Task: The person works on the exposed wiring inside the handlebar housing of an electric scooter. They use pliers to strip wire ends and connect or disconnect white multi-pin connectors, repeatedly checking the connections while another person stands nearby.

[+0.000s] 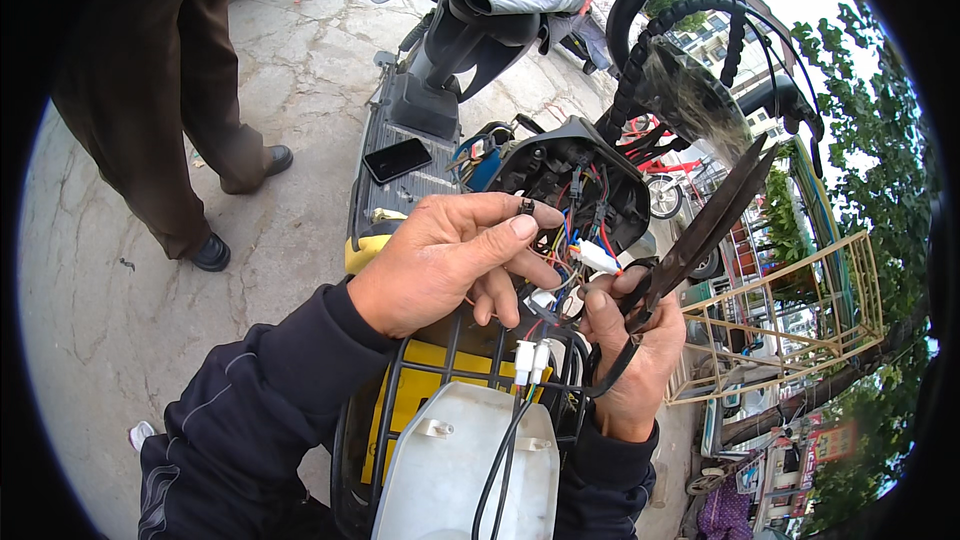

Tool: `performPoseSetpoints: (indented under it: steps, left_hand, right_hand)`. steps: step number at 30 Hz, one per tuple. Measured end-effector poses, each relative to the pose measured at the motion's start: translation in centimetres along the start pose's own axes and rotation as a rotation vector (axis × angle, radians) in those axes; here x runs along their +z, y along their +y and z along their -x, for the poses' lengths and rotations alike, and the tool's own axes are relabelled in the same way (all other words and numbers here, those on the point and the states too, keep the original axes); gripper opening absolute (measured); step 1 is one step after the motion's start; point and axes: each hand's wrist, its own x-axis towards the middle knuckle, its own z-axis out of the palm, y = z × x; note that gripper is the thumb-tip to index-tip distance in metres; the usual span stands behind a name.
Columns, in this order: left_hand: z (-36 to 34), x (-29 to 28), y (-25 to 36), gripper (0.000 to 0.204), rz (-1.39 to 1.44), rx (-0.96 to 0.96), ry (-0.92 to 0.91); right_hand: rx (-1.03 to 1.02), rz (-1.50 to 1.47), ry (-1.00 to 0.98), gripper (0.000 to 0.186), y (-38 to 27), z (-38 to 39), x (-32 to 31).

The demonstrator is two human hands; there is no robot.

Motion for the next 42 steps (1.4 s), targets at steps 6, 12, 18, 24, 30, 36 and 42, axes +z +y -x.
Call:
performPoseSetpoints:
  steps: [6,12,18,24,30,36,42]
  left_hand:
    - [0.2,0.1,0.3,0.043,0.008,-0.003,0.020]
    - [0.4,0.3,0.5,0.043,-0.027,0.006,0.033]
    - [0.5,0.4,0.1,0.039,-0.048,0.076,0.008]
    - [0.0,0.4,-1.0,0.030,-0.125,0.158,0.023]
    - [-0.6,0.5,-1.5,0.022,-0.236,0.271,-0.002]
    - [-0.9,0.9,-1.4,0.025,-0.334,0.187,-0.031]
    - [-1.7,0.3,-1.7,0.016,-0.175,0.169,-0.022]
  right_hand:
    - [0.011,-0.013,0.036,0.025,-0.1,0.0,-0.3]
    - [-0.003,-0.013,0.047,0.025,-0.2,0.0,-0.3]
    - [-0.014,-0.036,0.131,0.025,-0.3,-0.1,0.1]
    - [-0.025,-0.090,0.171,0.022,-0.1,-0.3,-0.3]
    - [-0.002,-0.133,0.181,0.024,0.3,-0.2,-0.7]
    - [0.023,-0.172,0.158,0.025,1.0,-0.6,-1.1]
    - [0.020,-0.222,0.151,0.026,1.9,-1.0,-1.5]
